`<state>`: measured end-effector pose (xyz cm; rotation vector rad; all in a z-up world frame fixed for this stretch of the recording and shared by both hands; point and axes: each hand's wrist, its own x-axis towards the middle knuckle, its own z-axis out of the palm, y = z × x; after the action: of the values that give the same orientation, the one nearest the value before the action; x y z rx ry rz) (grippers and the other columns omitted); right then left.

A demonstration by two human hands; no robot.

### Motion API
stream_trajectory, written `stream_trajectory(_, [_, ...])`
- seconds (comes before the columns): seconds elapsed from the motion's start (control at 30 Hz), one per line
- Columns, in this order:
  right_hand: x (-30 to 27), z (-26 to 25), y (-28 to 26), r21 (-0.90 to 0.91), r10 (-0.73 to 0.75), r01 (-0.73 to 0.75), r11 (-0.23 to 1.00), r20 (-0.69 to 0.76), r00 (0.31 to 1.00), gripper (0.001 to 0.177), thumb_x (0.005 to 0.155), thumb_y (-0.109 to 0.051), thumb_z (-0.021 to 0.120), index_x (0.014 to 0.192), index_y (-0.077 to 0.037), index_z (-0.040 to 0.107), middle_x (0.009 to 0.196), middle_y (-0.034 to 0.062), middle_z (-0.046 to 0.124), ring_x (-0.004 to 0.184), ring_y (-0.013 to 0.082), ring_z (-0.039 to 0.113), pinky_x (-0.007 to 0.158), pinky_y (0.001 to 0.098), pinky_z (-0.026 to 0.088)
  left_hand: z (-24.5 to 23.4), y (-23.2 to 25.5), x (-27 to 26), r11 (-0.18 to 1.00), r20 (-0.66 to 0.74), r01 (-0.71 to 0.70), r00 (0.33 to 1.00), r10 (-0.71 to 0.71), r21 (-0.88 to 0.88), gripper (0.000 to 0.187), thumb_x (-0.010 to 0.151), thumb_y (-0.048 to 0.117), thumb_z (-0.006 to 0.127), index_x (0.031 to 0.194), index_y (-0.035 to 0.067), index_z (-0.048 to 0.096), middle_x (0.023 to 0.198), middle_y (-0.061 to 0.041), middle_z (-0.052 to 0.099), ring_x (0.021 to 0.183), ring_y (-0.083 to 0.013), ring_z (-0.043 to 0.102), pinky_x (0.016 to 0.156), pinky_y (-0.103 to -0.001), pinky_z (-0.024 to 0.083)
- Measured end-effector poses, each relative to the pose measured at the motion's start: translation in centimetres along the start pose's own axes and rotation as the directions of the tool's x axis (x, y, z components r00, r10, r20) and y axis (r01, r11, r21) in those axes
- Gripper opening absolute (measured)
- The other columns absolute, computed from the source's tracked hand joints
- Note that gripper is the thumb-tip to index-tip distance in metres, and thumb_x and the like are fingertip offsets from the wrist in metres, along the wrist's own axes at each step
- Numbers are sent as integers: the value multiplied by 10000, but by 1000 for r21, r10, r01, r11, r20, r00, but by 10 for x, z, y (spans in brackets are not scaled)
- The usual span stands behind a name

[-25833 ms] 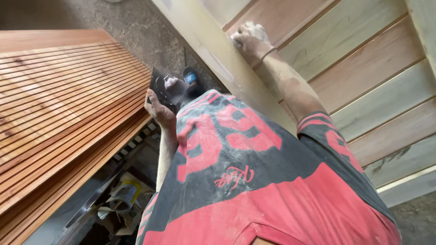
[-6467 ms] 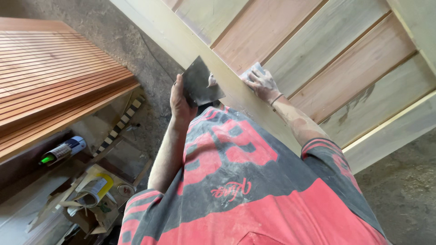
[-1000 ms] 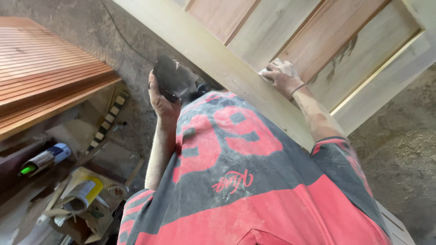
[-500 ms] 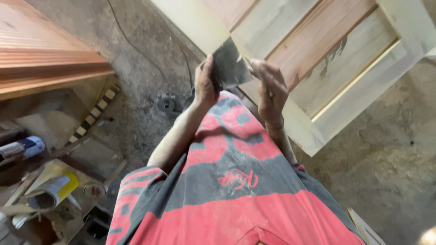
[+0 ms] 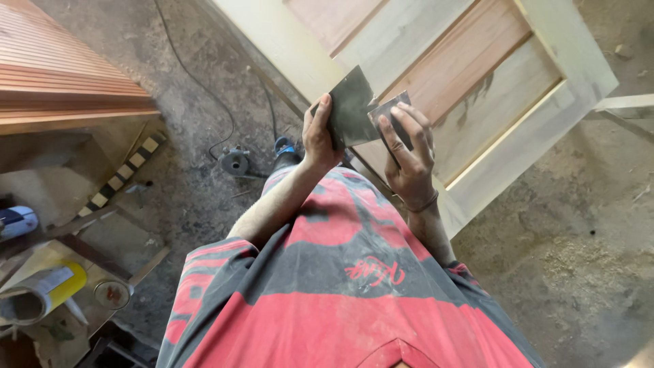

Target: The person sands a large wooden panel using a sanding block held in the right hand. The person moves the sanding block along the surface and edges of the panel, occasionally switching the block to the left hand to reach different areas.

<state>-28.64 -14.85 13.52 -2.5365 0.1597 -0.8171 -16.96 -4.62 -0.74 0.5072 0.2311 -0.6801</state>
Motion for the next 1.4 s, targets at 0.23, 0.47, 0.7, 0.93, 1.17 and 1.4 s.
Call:
stream_trajectory(0.23, [-19, -32, 23, -80, -29, 29, 996, 8, 1000, 447, 901, 134, 608, 1314, -3, 709, 1314, 178, 619, 1268, 395, 610, 1072, 502, 542, 3, -45, 0, 999, -84, -11, 996, 8, -34, 314, 1036, 281, 659, 1229, 41, 595, 1087, -107, 676, 979, -198, 672, 849, -354, 577])
stream_trajectory(0.47, [-30, -38, 47, -120, -20, 27, 992, 53, 998, 393, 871, 83, 632, 1225, -37, 753, 1227, 166, 661, 1213, 382, 644, 988, 489, 537, 28, -18, -8, 997, 137, -19, 990, 29, -76, 421, 1027, 326, 600, 1298, 5, 586, 1156, -142, 694, 1063, -264, 692, 906, -411, 590])
stream_trajectory(0.7, [-11, -66, 54, 170, 77, -73, 983, -18, 997, 371, 903, 40, 592, 1247, -24, 715, 1253, 156, 666, 1215, 363, 655, 1008, 463, 563, 68, 53, -22, 801, 503, -262, 862, -56, 538, 465, 1136, 272, 530, 1477, -45, 540, 1366, -149, 674, 1225, -207, 668, 1106, -334, 533])
stream_trajectory(0.93, [5, -84, 56, -73, -227, 243, 967, 182, 957, 390, 860, -109, 752, 1250, -133, 768, 1200, 94, 670, 1186, 307, 653, 922, 481, 544, 111, 52, -48, 506, 453, -258, 835, -311, 823, 398, 1113, 195, 483, 1419, -40, 582, 1243, -133, 738, 1108, -140, 676, 1011, -295, 547])
stream_trajectory(1.17, [-15, -83, 61, -12, -224, 231, 973, 189, 956, 437, 831, -99, 761, 1259, -185, 776, 1197, 61, 674, 1190, 276, 645, 890, 462, 541, 126, 35, -53, 419, 444, -307, 850, -283, 855, 393, 1092, 217, 511, 1342, -57, 640, 1195, -138, 759, 1099, -149, 691, 988, -295, 553])
stream_trajectory(1.4, [-43, -79, 71, 145, -163, 138, 980, 173, 971, 474, 765, -32, 749, 1220, -166, 762, 1169, 70, 680, 1177, 298, 672, 959, 452, 568, 121, 13, -34, 446, 377, -209, 865, -331, 870, 418, 1077, 264, 531, 1281, -80, 655, 1053, -135, 756, 946, -137, 685, 847, -295, 587])
